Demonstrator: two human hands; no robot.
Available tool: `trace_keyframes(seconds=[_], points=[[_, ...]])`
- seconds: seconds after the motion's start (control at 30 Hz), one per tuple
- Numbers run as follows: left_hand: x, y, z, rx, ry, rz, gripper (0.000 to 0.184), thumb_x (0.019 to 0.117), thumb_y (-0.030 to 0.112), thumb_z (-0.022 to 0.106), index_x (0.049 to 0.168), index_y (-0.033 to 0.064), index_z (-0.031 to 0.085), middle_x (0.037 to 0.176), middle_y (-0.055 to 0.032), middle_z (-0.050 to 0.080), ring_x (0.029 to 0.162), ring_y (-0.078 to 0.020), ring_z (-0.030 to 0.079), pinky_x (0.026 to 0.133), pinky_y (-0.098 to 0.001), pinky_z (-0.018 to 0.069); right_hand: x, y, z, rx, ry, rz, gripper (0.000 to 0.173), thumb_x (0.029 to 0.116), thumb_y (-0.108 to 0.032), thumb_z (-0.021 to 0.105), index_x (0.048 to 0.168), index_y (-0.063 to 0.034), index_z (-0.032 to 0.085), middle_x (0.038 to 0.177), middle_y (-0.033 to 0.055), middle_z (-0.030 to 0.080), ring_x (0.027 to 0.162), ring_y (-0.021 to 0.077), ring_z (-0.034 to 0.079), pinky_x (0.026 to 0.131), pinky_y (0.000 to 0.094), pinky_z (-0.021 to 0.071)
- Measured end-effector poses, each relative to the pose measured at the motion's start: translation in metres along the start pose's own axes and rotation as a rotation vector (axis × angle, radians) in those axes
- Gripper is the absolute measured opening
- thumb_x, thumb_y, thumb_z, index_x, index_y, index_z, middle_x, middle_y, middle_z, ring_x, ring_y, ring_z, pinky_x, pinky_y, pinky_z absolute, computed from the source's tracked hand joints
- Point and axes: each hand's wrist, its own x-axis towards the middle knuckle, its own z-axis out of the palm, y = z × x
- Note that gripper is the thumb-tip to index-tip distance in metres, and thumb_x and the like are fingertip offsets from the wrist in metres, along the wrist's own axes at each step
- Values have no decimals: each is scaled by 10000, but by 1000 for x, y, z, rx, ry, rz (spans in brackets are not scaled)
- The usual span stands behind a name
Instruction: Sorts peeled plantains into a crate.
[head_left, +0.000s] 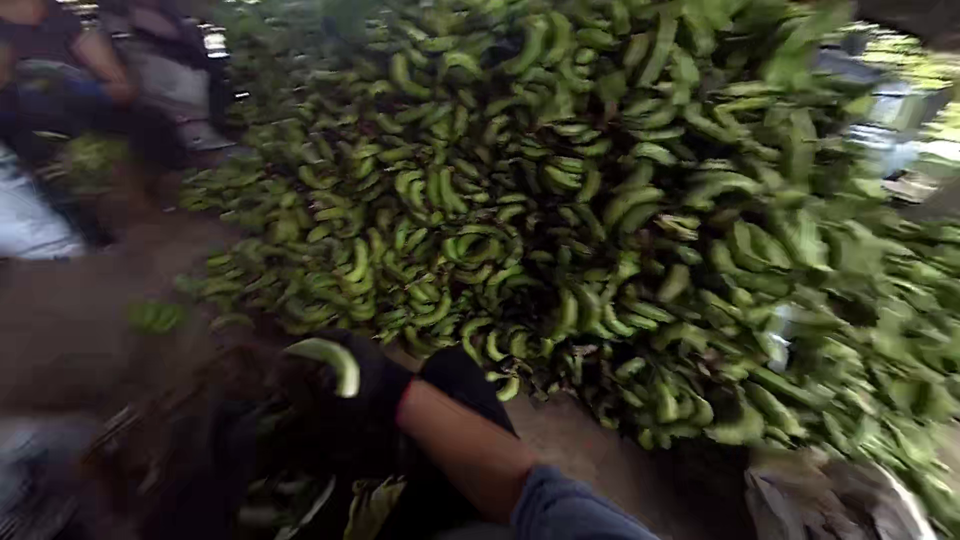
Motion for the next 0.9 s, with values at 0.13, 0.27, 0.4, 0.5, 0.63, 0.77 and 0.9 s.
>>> trace_keyframes(seconds=[0.13, 0.27, 0.4, 0.5, 0.63, 0.77, 0.9], points=[[-8, 7, 11, 165, 89, 158, 616, 1035, 531, 477, 1433, 72, 577, 1251, -208, 682, 1138, -389, 672, 946, -595, 542, 30, 21, -4, 211, -25, 210, 447, 1073, -425, 384, 1015, -77, 658, 720, 35, 644, 572, 106, 612, 512, 250, 537], [-17, 9, 22, 197, 187, 245, 615, 1009, 610, 487, 1378, 148, 654, 1134, -174, 727, 1016, -351, 713, 852, -555, 579, 45, 33, -6, 168, -41, 216, 424, 1049, -442, 405, 1124, -103, 649, 814, 38, 667, 654, 122, 637, 581, 289, 565], [-19, 6, 26, 184, 102, 152, 577, 1008, 567, 474, 1414, 188, 631, 1096, -197, 702, 958, -385, 694, 799, -571, 565, 57, 42, 5, 150, -107, 315, 453, 1054, -459, 374, 1089, -93, 639, 750, 29, 620, 555, 102, 591, 498, 247, 530], [-14, 3, 21, 142, -3, -20, 541, 1015, 501, 512, 1451, 193, 596, 1196, -204, 683, 1054, -392, 680, 893, -570, 551, 56, 52, 21, 69, -129, 287, 425, 1072, -426, 349, 1025, -124, 643, 754, 14, 651, 624, 98, 638, 563, 261, 562], [-1, -15, 8, 110, 64, -310, 492, 1019, 371, 563, 1469, 172, 560, 1240, -215, 660, 1112, -412, 659, 929, -622, 521, 58, 62, 42, 130, -212, 303, 433, 1082, -407, 343, 1067, -111, 658, 774, 40, 648, 602, 113, 616, 526, 258, 540], [-1, -55, -13, -109, 224, -528, 511, 1040, 550, 499, 1383, 180, 575, 1136, -142, 690, 1013, -340, 680, 867, -631, 536, 56, 61, 46, 139, -320, 283, 368, 1040, -370, 410, 1074, -107, 666, 825, 56, 673, 658, 121, 646, 601, 285, 581], [-11, -62, -12, -239, 151, -527, 512, 1045, 561, 468, 1368, 182, 583, 1097, -103, 697, 967, -272, 685, 857, -569, 557, 63, 52, 44, -25, -217, 239, 415, 1060, -401, 348, 1101, -115, 646, 735, 47, 631, 539, 117, 593, 474, 261, 535]])
